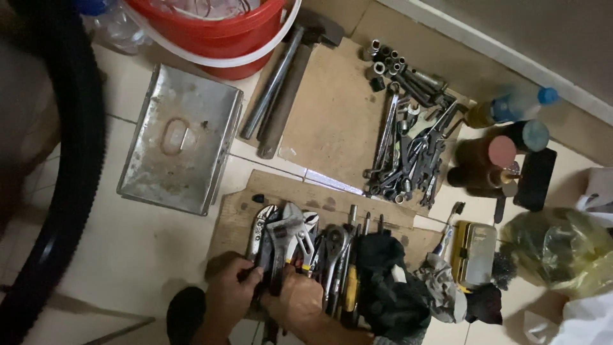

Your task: Organizing and sorting various hand tools like pliers, wrenches, and hammers on a wooden board on the floor.

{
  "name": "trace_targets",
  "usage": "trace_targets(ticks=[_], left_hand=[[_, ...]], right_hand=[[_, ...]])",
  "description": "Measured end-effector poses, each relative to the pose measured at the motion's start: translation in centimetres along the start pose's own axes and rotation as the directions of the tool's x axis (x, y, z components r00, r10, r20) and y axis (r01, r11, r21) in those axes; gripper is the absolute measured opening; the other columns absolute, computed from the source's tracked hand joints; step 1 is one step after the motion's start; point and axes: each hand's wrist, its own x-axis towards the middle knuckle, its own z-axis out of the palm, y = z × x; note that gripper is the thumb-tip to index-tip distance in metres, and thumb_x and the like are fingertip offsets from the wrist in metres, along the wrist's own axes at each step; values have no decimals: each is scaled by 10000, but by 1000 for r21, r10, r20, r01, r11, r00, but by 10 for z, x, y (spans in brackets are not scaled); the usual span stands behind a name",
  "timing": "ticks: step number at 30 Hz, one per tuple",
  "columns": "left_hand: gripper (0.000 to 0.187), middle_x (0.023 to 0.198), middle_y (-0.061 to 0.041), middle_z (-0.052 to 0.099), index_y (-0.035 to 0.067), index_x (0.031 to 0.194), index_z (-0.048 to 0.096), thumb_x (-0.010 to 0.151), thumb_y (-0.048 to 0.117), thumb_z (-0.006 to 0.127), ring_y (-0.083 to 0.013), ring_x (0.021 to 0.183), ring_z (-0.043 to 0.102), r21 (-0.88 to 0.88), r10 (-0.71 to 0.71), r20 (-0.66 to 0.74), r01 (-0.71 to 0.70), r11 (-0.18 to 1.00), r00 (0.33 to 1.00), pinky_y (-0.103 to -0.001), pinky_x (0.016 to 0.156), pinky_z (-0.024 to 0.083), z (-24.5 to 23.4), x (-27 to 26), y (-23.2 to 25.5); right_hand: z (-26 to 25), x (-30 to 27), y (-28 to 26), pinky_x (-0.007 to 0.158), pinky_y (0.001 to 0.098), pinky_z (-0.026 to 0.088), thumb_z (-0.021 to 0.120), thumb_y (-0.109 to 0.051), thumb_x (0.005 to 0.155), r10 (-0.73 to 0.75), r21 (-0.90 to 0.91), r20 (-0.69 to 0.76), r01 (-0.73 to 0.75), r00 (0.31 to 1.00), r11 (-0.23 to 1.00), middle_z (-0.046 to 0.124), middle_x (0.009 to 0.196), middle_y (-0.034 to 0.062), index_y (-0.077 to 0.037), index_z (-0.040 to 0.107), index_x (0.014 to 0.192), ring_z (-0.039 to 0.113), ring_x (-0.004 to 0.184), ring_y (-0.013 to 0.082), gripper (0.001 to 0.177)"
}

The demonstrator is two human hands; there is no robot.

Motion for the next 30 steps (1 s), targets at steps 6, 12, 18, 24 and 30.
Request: trace_targets(ticks=[6,12,18,24,30], left_hand=[[382,1054,-89,758,187,1103,615,891,504,638,-365,989,710,11,37,-91,-36,999,995,-488,834,523,11,15,-25],[292,1059,-48,723,241,1071,625,916,485,579,-313,1012,685,208,53,-24,-47,977,998,-488,827,524,3,16,-17],[332,1086,-45,666,223,1094,620,824,408,668,-319,1026,629,363,350,-130,-284,887,928,-542,739,557,12,19,-37],[440,1093,-53,656,224,1175,552,799,366,730,-336,979,650,464,319,-49,-261,847,947,-530,730,575,14,21,-42],[347,1027,-37,692,205,1030,553,779,348,746,-339,955,679,386,260,-93,-206,899,961,-539,736,562,13,19,-33]], right_hand=[[-21,-13,14,761,344,596,683,-380,762,25,267,54,-38,998,963,713,1138,59,-211,525,1362,714,950,242,643],[-49,-21,28,846,331,526,734,-337,753,-12,464,-70,43,997,885,660,1145,41,-184,625,1099,646,1006,181,393],[-73,-13,45,764,326,564,640,-40,831,-176,511,-194,252,965,822,682,1151,77,-144,621,1227,661,940,224,411],[-136,-2,41,455,291,494,569,-287,973,-258,854,-220,314,941,416,694,808,99,-42,652,1254,635,554,183,382],[-189,78,13,624,339,610,456,-61,1050,-213,958,-258,221,942,-185,689,1009,120,13,537,1322,652,710,204,293]])
